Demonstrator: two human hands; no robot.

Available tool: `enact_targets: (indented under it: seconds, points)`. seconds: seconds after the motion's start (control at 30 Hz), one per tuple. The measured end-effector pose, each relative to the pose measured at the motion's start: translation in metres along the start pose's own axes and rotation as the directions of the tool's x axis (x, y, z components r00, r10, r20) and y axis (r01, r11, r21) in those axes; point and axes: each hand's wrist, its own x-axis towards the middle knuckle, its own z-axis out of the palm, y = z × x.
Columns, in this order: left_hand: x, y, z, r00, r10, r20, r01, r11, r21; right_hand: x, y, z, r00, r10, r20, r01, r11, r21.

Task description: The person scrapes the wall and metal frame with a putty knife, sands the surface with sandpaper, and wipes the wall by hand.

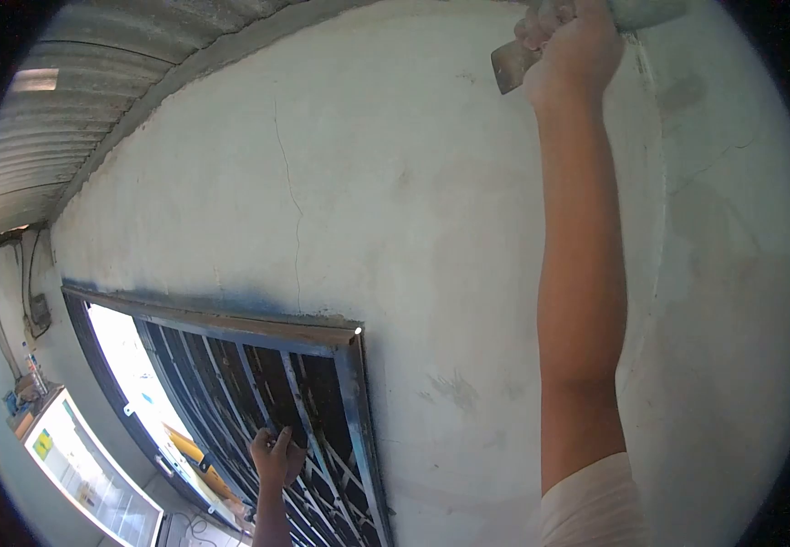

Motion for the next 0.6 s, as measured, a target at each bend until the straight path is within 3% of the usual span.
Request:
enact_targets:
  seconds: [0.1, 0.13, 0.23, 0.33, 0.43, 0.53, 0.6]
  points:
    - [0.002, -0.009, -0.005, 0.999, 0.007, 0.043, -0.009, 0.999, 0.038, 0.002, 0.051, -0.011, 0.951, 0.296, -0.089, -0.293, 0.955, 0.039]
    - [0.002, -0.013, -0.005, 0.999, 0.011, 0.047, -0.012, 1.000, 0.018, 0.006, 0.051, -0.011, 0.956, 0.269, -0.116, -0.275, 0.961, -0.036]
    - [0.004, -0.008, -0.004, 0.998, 0.045, 0.037, -0.046, 0.999, 0.023, 0.005, 0.028, -0.007, 0.985, 0.171, -0.016, -0.171, 0.985, -0.010]
    - [0.003, -0.009, -0.004, 0.998, 0.063, 0.031, -0.064, 0.998, 0.010, -0.004, -0.003, 0.005, 0.999, 0.035, -0.040, -0.035, 0.999, 0.008]
    - [0.002, -0.004, -0.006, 0.999, 0.015, 0.046, -0.014, 1.000, -0.027, 0.001, 0.049, -0.005, 0.984, 0.100, -0.146, -0.130, 0.968, -0.216]
    - [-0.001, 0.013, -0.005, 0.999, 0.012, 0.052, -0.011, 1.000, -0.016, 0.006, 0.043, -0.006, 0.978, 0.203, -0.049, -0.208, 0.972, -0.108]
    - [-0.005, 0.030, -0.009, 0.995, 0.060, 0.085, -0.062, 0.998, 0.028, 0.005, 0.022, 0.002, 0.993, 0.106, -0.041, -0.107, 0.994, -0.022]
